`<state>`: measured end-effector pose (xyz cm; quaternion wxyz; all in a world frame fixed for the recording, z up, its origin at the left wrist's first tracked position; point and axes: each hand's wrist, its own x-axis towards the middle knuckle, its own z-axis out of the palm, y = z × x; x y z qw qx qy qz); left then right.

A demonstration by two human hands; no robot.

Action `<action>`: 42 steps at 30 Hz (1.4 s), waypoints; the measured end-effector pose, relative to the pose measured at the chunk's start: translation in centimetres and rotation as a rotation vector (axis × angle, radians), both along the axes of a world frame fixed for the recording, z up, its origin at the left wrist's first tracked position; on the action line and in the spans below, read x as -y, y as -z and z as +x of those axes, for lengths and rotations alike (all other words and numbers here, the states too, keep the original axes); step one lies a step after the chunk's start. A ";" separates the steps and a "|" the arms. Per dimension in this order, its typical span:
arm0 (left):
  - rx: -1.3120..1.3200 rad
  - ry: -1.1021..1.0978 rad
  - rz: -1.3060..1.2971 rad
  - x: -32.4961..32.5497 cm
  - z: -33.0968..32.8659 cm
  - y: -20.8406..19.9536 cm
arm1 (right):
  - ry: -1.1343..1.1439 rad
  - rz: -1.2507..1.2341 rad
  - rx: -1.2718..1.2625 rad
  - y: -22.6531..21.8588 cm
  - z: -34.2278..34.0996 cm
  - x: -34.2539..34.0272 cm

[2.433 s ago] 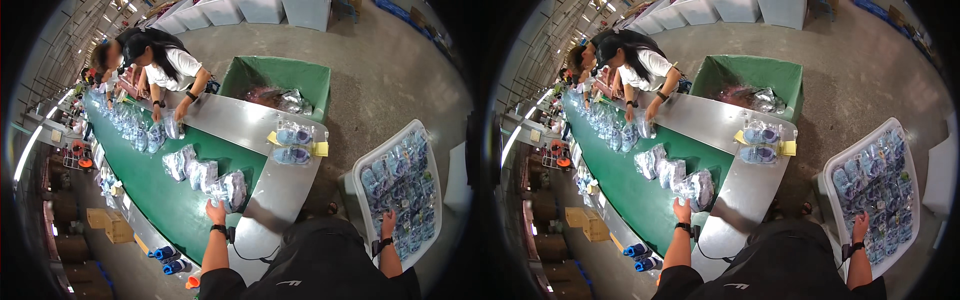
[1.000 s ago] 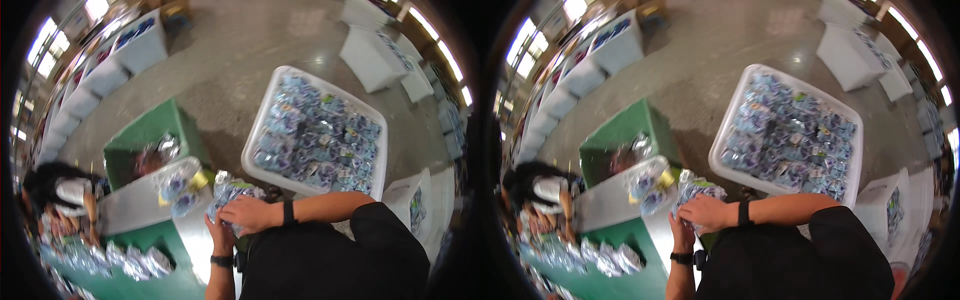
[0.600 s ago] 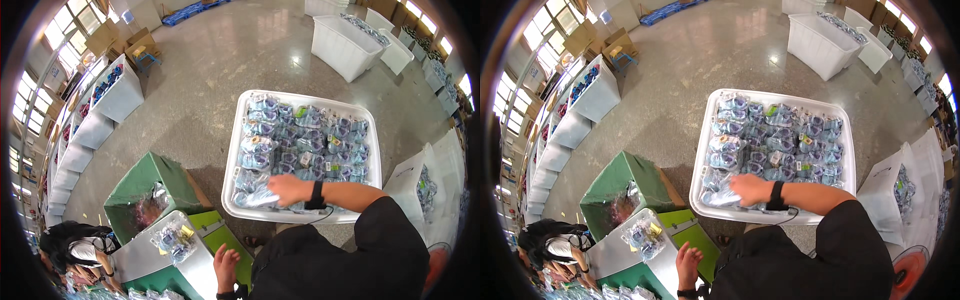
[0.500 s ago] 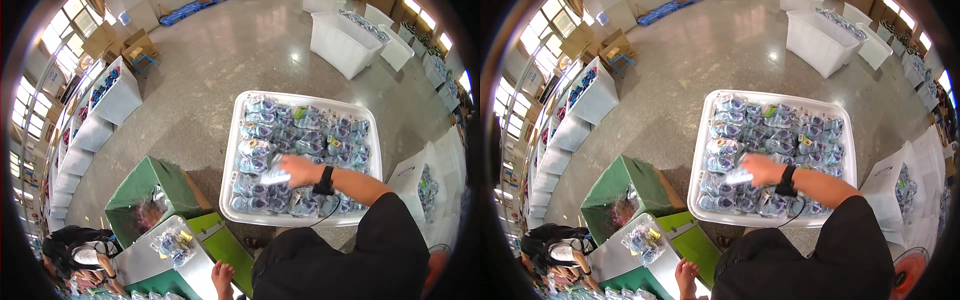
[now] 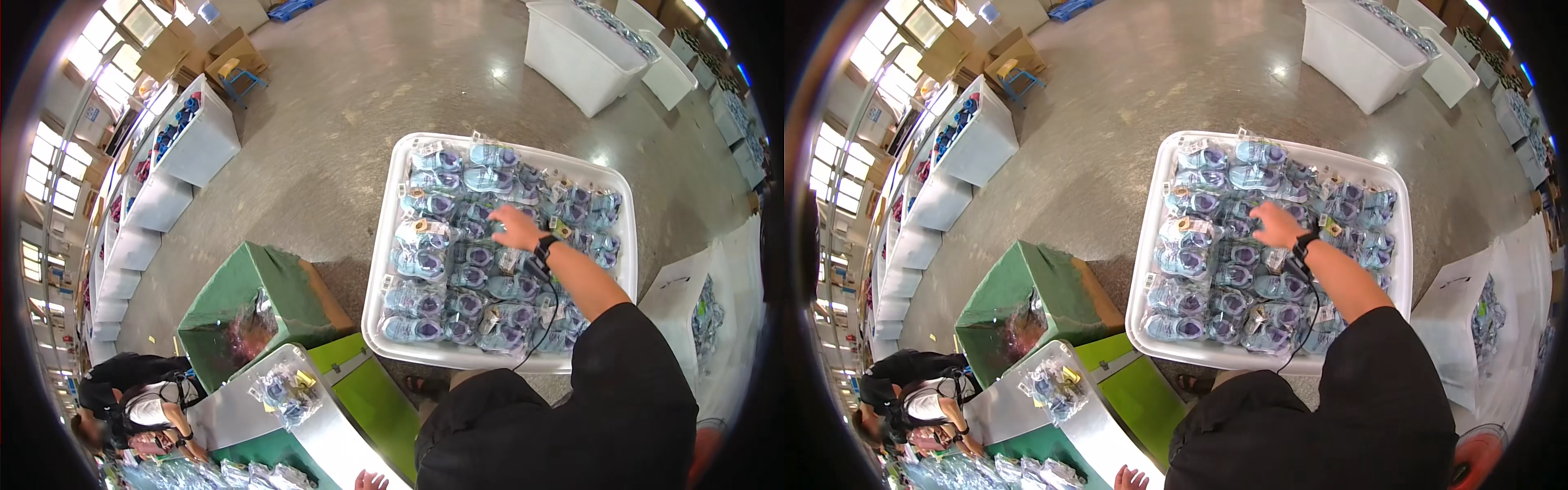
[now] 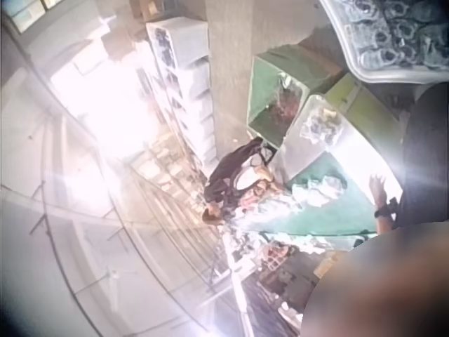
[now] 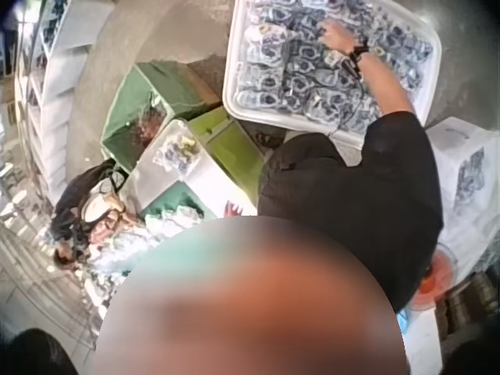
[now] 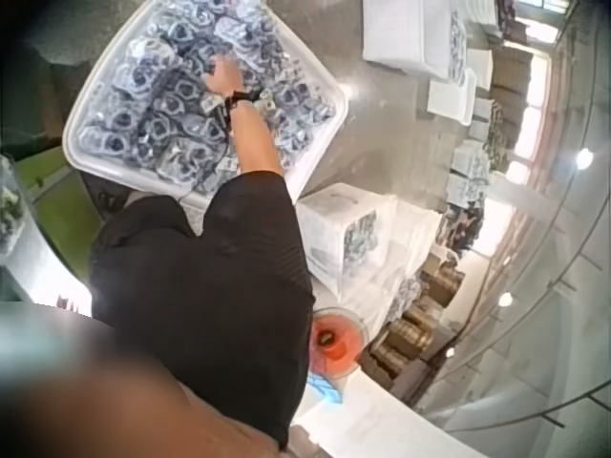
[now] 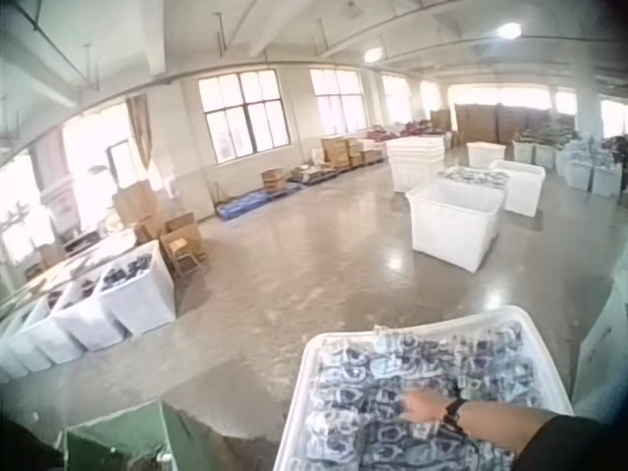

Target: The person picks packaged pairs of slippers from a large white bin and places them onto a green conveyor belt. The person repeats this action continuously, moving items from the bin to the belt where other workers are visible in the background.

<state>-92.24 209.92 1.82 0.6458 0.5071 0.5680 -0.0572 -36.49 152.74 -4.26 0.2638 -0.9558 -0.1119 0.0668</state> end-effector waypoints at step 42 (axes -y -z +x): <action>-0.424 -0.165 0.854 -33.5 -14.1 19.2 | -0.054 -0.003 -0.256 4.0 -29.9 -15.0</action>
